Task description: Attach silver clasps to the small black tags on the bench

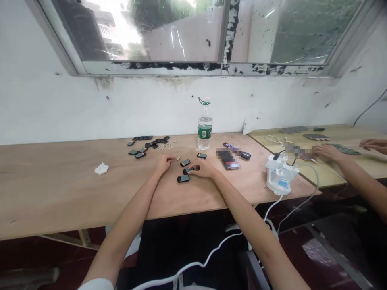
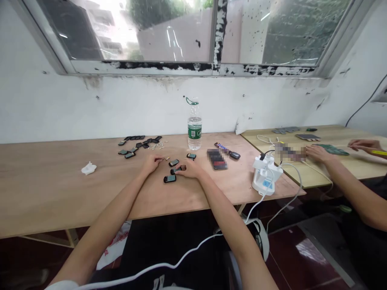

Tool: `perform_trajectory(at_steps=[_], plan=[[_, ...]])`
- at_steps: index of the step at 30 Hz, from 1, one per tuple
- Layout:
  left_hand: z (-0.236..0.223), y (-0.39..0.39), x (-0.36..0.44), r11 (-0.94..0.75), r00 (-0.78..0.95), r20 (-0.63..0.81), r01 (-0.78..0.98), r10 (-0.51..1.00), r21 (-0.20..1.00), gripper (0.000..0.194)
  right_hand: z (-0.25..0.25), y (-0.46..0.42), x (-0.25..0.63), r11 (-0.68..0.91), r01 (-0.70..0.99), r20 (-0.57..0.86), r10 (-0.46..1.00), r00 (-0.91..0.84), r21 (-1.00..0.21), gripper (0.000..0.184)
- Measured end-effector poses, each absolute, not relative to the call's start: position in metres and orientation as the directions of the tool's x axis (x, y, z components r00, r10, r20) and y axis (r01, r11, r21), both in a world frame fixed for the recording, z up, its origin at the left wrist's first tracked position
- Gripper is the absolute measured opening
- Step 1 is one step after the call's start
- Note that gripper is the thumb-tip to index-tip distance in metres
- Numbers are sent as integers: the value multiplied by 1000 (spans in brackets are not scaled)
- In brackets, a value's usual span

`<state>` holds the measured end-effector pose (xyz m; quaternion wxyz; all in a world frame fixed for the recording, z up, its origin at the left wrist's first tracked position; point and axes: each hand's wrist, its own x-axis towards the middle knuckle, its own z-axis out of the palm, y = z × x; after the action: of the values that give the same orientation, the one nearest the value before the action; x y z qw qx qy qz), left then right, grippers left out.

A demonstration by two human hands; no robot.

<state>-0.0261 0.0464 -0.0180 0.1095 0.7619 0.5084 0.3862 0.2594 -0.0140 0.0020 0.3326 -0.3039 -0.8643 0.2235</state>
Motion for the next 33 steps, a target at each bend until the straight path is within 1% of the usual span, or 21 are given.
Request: perform_trajectory(at_steps=[4, 7, 11, 13, 15, 19, 22, 25, 27, 30, 33], plan=[[-23, 45, -18, -465, 213, 453, 678, 866, 569, 27, 5, -17, 256, 741, 361, 433, 640, -635, -565, 11], [-25, 43, -11, -475, 232, 444, 661, 866, 581, 29, 6, -19, 254, 763, 333, 442, 608, -660, -554, 13], [-26, 44, -5, -540, 319, 450, 636, 834, 551, 29, 2, -16, 254, 781, 341, 513, 608, -606, -523, 18], [-25, 44, -4, -554, 343, 448, 641, 826, 531, 28, 0, -12, 253, 774, 402, 535, 630, -563, -488, 21], [-24, 44, -3, -546, 346, 435, 656, 831, 521, 27, 0, -8, 250, 749, 487, 519, 662, -541, -449, 26], [-20, 40, -2, -514, 352, 378, 663, 856, 545, 25, 1, -6, 240, 678, 632, 382, 734, -561, -375, 39], [-15, 35, -1, -493, 354, 343, 652, 870, 577, 24, 3, -8, 236, 619, 712, 315, 784, -535, -332, 35], [-12, 31, 0, -499, 379, 325, 638, 867, 586, 24, 3, -8, 238, 587, 752, 310, 805, -506, -300, 24], [-11, 29, 1, -496, 376, 324, 635, 868, 592, 23, 1, -6, 242, 590, 747, 325, 803, -500, -306, 18], [-9, 25, 2, -488, 364, 326, 636, 873, 598, 23, -4, -1, 247, 612, 705, 357, 788, -502, -359, 13], [-4, 18, 5, -564, 416, 381, 595, 826, 573, 25, -9, 2, 250, 632, 661, 400, 772, -494, -404, 18]])
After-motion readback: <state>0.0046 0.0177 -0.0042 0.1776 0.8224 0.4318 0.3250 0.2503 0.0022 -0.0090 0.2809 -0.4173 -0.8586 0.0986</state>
